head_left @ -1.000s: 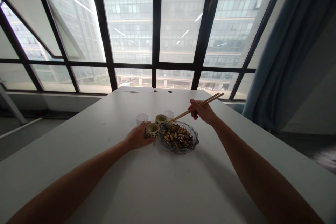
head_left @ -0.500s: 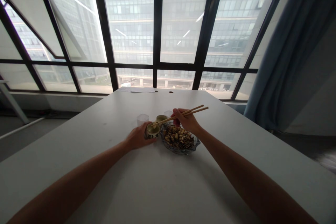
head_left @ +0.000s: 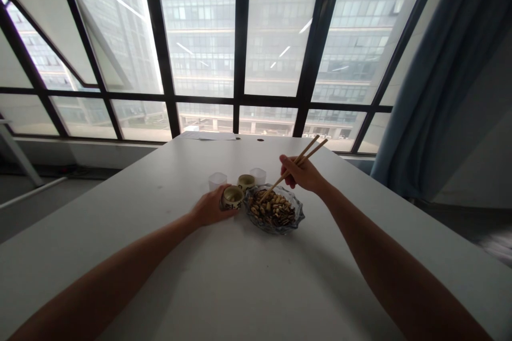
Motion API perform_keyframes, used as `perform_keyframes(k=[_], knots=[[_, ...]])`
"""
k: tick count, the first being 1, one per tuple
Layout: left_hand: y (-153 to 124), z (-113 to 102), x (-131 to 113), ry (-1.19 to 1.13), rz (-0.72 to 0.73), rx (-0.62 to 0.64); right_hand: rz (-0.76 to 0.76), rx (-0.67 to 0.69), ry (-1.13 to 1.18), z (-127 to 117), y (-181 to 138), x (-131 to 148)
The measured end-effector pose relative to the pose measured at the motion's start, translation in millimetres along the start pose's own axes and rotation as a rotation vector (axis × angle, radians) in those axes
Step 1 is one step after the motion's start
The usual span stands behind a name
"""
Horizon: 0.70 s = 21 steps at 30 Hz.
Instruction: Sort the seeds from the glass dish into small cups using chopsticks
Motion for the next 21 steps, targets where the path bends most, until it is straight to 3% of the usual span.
perform_keyframes(k=[6, 21], knots=[[0.3, -1.1, 0.5, -0.009, 0.000, -0.020, -0.078, 0.221, -0.152, 16.6, -5.4, 5.2], [0.9, -0.2, 1.6, -0.006, 0.001, 0.000, -0.130, 0.250, -0.204, 17.8, -8.2, 13.5]])
Point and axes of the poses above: each hand's wrist, its own y-axis towards the middle knuckle, its own z-axis out of the palm, x = y × z, the point moved 7 cm from there along y, towards the middle knuckle, and after that the axes turned 6 degrees about -z, right-handed, at the moved point
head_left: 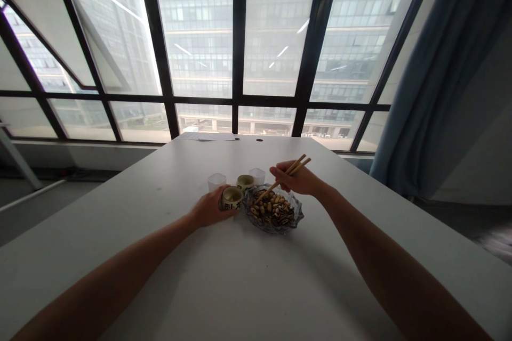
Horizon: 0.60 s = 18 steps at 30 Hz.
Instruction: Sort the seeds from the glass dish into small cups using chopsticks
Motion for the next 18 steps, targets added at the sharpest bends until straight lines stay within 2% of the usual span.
perform_keyframes(k=[6, 10, 18], knots=[[0.4, 0.9, -1.3, -0.005, -0.002, -0.002, 0.021, -0.040, -0.078, -17.2, -4.5, 12.6], [0.3, 1.7, -0.3, -0.003, -0.018, 0.008, 0.024, -0.092, -0.071, -20.6, -4.7, 10.4], [0.8, -0.5, -0.4, -0.005, -0.003, -0.001, 0.060, 0.031, -0.085, -6.1, -1.7, 0.7]])
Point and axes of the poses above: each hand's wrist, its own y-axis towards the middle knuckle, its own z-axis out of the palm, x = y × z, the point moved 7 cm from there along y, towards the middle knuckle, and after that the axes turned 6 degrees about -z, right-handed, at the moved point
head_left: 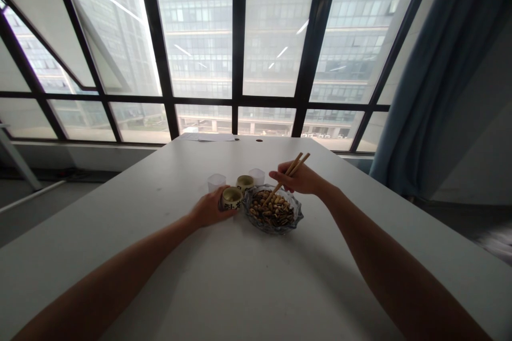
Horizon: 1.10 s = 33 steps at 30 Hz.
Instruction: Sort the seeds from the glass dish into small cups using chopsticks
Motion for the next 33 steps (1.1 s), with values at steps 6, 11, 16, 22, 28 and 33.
perform_keyframes(k=[6, 11, 16, 22, 28, 33], knots=[[0.3, 1.0, 1.2, -0.006, -0.011, 0.008, -0.015, 0.059, 0.016, 1.5, 0.3, -1.4], [0.5, 0.3, -0.4, -0.007, -0.024, 0.015, -0.009, 0.105, 0.012, 7.4, -0.2, -1.0], [1.3, 0.1, -0.9, -0.002, -0.034, 0.014, 0.014, 0.105, -0.012, 7.4, -1.0, -1.8], [0.8, 1.4, -0.4, -0.014, -0.013, 0.000, 0.001, 0.055, -0.034, 0.5, -1.7, -0.6], [0.7, -0.6, -2.8, -0.023, -0.013, -0.006, 0.011, 0.101, -0.061, 4.5, -0.8, -6.0], [1.4, 1.8, 2.1, -0.010, -0.014, -0.002, -0.002, 0.083, -0.088, 0.8, -0.9, -3.7]])
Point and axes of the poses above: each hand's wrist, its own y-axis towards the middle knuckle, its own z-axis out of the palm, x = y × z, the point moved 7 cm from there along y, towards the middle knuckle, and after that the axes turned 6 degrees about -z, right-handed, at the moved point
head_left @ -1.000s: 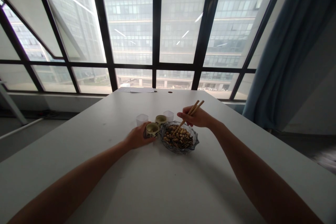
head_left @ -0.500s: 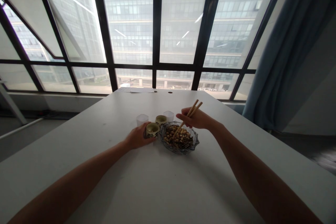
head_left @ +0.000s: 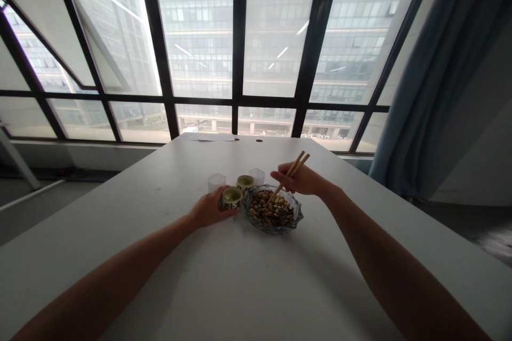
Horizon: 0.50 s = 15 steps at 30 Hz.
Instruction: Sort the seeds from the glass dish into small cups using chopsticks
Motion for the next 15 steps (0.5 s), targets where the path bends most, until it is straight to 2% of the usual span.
perform_keyframes(k=[3, 9, 15], knots=[[0.1, 0.5, 1.5, 0.008, 0.005, -0.011, -0.015, -0.021, -0.010, -0.2, 0.7, -0.4], [-0.1, 0.1, 0.5, 0.000, 0.004, -0.008, 0.002, 0.029, 0.028, 10.0, 2.4, -4.9], [-0.3, 0.5, 2.0, -0.001, 0.000, -0.003, -0.008, -0.027, 0.032, 2.0, -0.3, 2.6]])
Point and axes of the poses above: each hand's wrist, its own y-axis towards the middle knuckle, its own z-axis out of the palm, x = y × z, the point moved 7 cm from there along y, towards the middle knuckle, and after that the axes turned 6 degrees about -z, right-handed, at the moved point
